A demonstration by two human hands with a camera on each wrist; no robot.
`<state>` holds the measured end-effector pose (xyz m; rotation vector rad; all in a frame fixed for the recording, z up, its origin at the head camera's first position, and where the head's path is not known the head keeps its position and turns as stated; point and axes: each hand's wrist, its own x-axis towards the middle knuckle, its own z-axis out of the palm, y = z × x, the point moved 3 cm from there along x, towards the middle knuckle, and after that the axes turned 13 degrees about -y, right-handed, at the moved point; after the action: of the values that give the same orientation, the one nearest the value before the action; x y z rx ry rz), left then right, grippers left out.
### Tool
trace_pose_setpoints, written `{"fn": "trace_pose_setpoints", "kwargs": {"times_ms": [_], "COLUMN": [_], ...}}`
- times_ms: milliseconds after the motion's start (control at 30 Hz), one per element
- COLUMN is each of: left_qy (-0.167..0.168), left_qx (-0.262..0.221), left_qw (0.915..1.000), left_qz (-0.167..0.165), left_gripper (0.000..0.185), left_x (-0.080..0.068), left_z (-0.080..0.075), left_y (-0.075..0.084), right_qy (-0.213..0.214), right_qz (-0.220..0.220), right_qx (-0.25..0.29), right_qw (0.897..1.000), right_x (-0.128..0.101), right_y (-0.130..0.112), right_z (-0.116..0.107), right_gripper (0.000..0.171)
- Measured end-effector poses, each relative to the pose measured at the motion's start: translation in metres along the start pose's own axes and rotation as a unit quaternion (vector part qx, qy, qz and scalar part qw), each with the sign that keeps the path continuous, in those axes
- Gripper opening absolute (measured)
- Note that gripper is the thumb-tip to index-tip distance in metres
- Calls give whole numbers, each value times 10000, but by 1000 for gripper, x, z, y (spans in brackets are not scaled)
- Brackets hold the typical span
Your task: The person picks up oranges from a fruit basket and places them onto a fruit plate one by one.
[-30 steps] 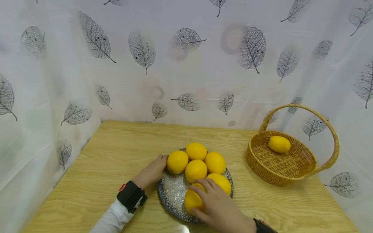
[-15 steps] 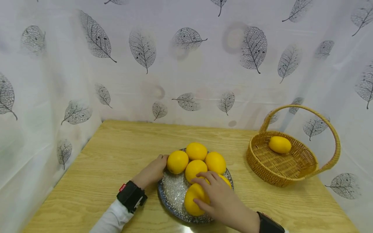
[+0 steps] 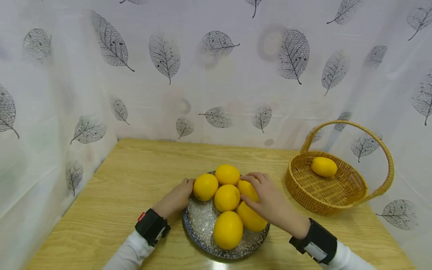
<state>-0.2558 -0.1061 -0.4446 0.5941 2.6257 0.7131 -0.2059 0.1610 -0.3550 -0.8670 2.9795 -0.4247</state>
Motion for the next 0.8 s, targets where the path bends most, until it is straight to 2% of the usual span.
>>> {"fn": "trace_pose_setpoints", "kwargs": {"times_ms": [267,500,800], "left_qy": [0,-55,-78], "left_qx": [-16,-40,-71], "left_qw": [10000,10000,9999], "left_qz": [25,-12,-47], "left_gripper": [54,56,56], "left_x": [-2,-3,-2], "left_z": [-1,-1,-1], "left_y": [1,2,0], "right_qy": [58,-80,-324], "right_qz": [479,1060,1727], "right_qx": [-319,-281,-144], "right_qw": [9983,9939,9843], "right_x": [16,27,29], "right_y": [49,99,161], "right_z": [-19,-31,-47], "right_gripper": [46,47,51]}}
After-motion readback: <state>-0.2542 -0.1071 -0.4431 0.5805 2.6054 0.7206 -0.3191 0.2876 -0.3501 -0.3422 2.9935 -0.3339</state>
